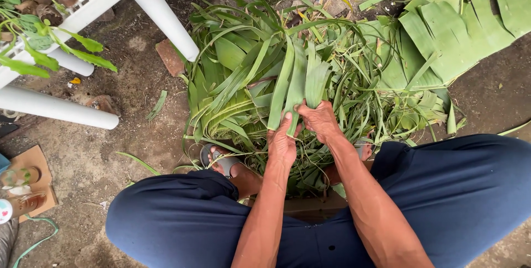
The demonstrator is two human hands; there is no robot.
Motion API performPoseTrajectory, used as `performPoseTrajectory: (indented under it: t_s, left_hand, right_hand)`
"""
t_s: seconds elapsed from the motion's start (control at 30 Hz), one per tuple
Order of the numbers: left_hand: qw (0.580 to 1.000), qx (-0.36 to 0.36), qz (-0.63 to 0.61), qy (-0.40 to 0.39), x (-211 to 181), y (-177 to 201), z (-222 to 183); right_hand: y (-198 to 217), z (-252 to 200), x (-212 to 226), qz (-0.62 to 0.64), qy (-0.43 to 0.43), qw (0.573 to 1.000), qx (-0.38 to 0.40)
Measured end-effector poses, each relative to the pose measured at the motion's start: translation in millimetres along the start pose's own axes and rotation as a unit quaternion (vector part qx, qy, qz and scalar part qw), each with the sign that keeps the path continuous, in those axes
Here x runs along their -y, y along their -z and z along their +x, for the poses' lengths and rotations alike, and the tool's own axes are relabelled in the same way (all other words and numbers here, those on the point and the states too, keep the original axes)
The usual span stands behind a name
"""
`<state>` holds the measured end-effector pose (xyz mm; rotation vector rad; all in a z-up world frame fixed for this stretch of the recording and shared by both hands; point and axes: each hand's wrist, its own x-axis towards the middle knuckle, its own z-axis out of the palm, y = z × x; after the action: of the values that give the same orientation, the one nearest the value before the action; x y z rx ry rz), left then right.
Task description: Tearing banana leaves into thin strips by hand and using a small knife to assist.
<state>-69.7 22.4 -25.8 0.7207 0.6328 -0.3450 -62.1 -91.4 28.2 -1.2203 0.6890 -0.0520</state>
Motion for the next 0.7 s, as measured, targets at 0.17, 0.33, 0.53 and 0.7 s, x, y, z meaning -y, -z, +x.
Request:
performPoseTrajectory:
  t_s: [0.17,0.33,0.53,0.7]
  left_hand:
    - [0.999,-0.030,0.015,-0.012,6,-1,2]
    - [0.999,-0.041,0.030,-0.021,-5,-20,-13]
    - [0.998,-0.005,0.068,0.006,-11,-10,-8]
    - [1.000,0.011,0.009,0.028,-6,0,-11]
  right_hand:
    - [1,4,-13,-0.005,0.003,1.000,-0.015]
    - [0,6,-19,-0.032,-0.024,0.998,-0.050]
    - [17,20,-26,-0.028,-0.052,0.998,-0.005]
    - [7,48,55,-0.120,-0.063,0.987,-0.088]
